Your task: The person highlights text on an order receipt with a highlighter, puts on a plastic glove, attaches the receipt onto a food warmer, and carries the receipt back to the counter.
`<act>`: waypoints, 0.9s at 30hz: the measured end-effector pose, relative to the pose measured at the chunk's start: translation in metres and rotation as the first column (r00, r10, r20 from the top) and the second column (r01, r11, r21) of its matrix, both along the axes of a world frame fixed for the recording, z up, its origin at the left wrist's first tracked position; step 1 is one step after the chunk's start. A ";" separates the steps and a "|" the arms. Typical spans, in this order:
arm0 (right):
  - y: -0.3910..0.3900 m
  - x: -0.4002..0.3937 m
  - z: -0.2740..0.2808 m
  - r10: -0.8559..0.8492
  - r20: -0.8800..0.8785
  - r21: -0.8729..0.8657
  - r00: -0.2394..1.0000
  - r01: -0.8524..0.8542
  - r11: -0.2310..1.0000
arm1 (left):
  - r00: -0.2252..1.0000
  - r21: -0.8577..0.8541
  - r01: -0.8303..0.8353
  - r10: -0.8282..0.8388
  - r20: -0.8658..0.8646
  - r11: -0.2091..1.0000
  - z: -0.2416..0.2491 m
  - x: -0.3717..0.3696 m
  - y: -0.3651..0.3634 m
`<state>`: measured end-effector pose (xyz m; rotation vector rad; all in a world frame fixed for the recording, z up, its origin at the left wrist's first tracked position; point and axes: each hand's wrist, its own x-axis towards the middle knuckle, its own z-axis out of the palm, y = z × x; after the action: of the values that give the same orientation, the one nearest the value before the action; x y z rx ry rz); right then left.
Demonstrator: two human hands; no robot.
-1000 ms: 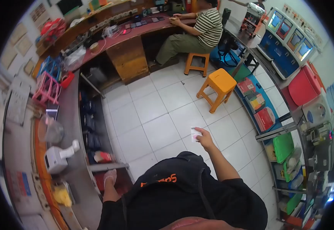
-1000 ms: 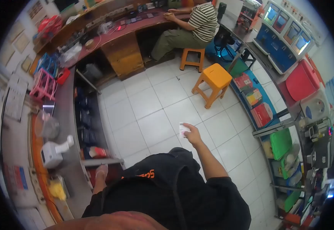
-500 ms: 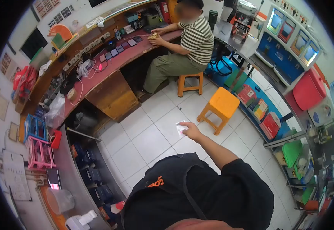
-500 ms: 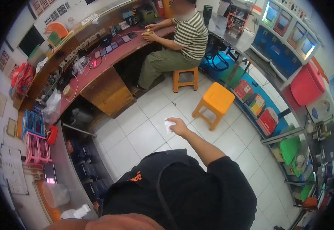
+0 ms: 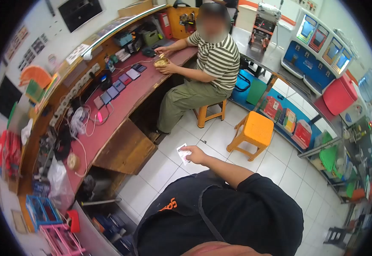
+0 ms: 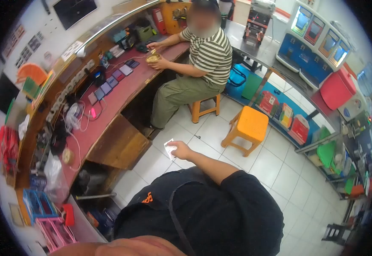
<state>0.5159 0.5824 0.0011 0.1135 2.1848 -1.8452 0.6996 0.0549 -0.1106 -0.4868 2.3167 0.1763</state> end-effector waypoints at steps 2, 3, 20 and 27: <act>-0.008 -0.019 -0.001 -0.051 0.072 -0.008 0.996 0.052 0.999 | 0.995 -0.059 0.037 -0.042 -0.091 0.998 0.013 -0.074 -0.029; -0.011 -0.027 -0.006 -0.062 0.087 -0.010 0.994 0.063 0.998 | 0.987 -0.089 0.046 -0.059 -0.147 0.995 0.019 -0.111 -0.044; -0.005 -0.308 -0.024 -0.099 0.104 -0.074 0.990 0.107 0.991 | 0.958 0.229 -0.044 0.107 -0.267 0.972 0.011 -0.419 0.000; 0.007 -0.389 -0.019 -0.055 0.098 -0.036 0.994 0.059 0.998 | 0.548 0.891 -0.423 0.830 0.108 0.164 -0.052 -0.495 -0.012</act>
<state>0.1273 0.5896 -0.0182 0.2540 2.0996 -1.8707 0.2044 0.0428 -0.1628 -0.9482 1.8044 1.9832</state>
